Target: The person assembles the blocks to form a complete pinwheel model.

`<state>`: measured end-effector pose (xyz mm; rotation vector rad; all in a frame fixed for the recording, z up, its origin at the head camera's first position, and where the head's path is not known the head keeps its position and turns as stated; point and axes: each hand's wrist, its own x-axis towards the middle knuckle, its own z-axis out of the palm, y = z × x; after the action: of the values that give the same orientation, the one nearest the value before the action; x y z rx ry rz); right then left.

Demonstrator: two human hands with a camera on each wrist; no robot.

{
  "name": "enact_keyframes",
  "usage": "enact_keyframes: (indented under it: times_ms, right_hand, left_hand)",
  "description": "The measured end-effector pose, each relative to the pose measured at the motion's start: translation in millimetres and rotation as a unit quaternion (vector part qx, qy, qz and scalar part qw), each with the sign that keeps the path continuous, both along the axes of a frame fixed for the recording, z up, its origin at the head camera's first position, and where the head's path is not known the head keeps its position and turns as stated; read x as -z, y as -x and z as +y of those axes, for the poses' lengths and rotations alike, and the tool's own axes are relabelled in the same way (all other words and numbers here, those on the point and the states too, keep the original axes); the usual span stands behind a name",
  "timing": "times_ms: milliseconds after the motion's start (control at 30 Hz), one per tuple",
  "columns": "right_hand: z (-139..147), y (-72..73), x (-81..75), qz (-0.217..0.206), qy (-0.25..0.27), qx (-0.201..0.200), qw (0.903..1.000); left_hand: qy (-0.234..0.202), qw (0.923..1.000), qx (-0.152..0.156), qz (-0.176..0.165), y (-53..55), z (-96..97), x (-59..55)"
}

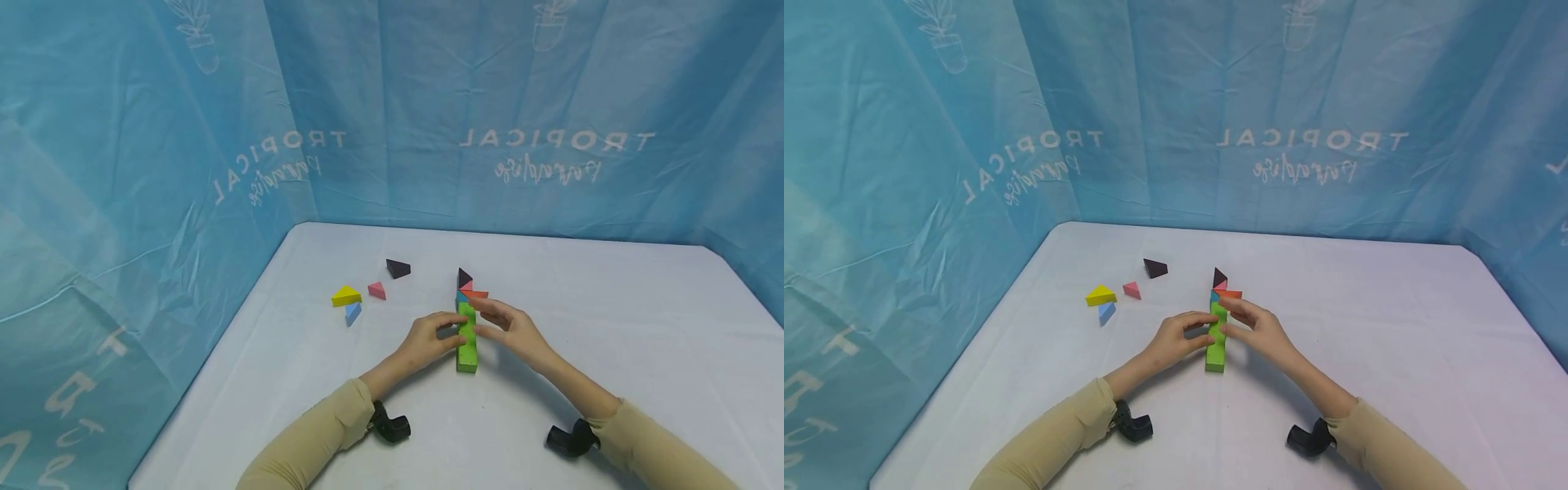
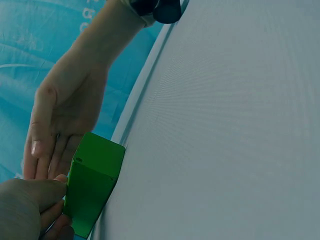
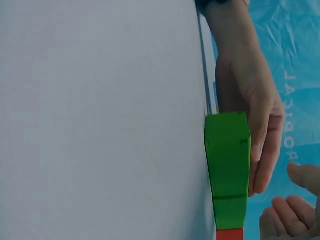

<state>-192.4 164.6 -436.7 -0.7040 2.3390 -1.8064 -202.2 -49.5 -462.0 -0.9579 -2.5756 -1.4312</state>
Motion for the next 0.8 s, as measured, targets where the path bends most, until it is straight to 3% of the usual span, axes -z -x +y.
enact_keyframes:
  times_ms: [300, 600, 800]
  right_hand:
    - [-7.9, -19.2, -16.8, 0.039, -0.058, 0.027, 0.9972]
    - [0.2, -7.1, 18.7, 0.082, -0.092, 0.039, 0.9916]
    - [0.5, -6.5, 25.7, 0.089, -0.074, 0.038, 0.9926]
  left_hand:
    - [-0.004, 1.0, 0.003, 0.008, -1.3, -0.2, -0.6]
    - [-0.001, 1.0, 0.006, -0.002, -0.5, 0.5, 0.1]
    - [-0.004, 1.0, 0.008, -0.001, -0.7, -0.3, -0.3]
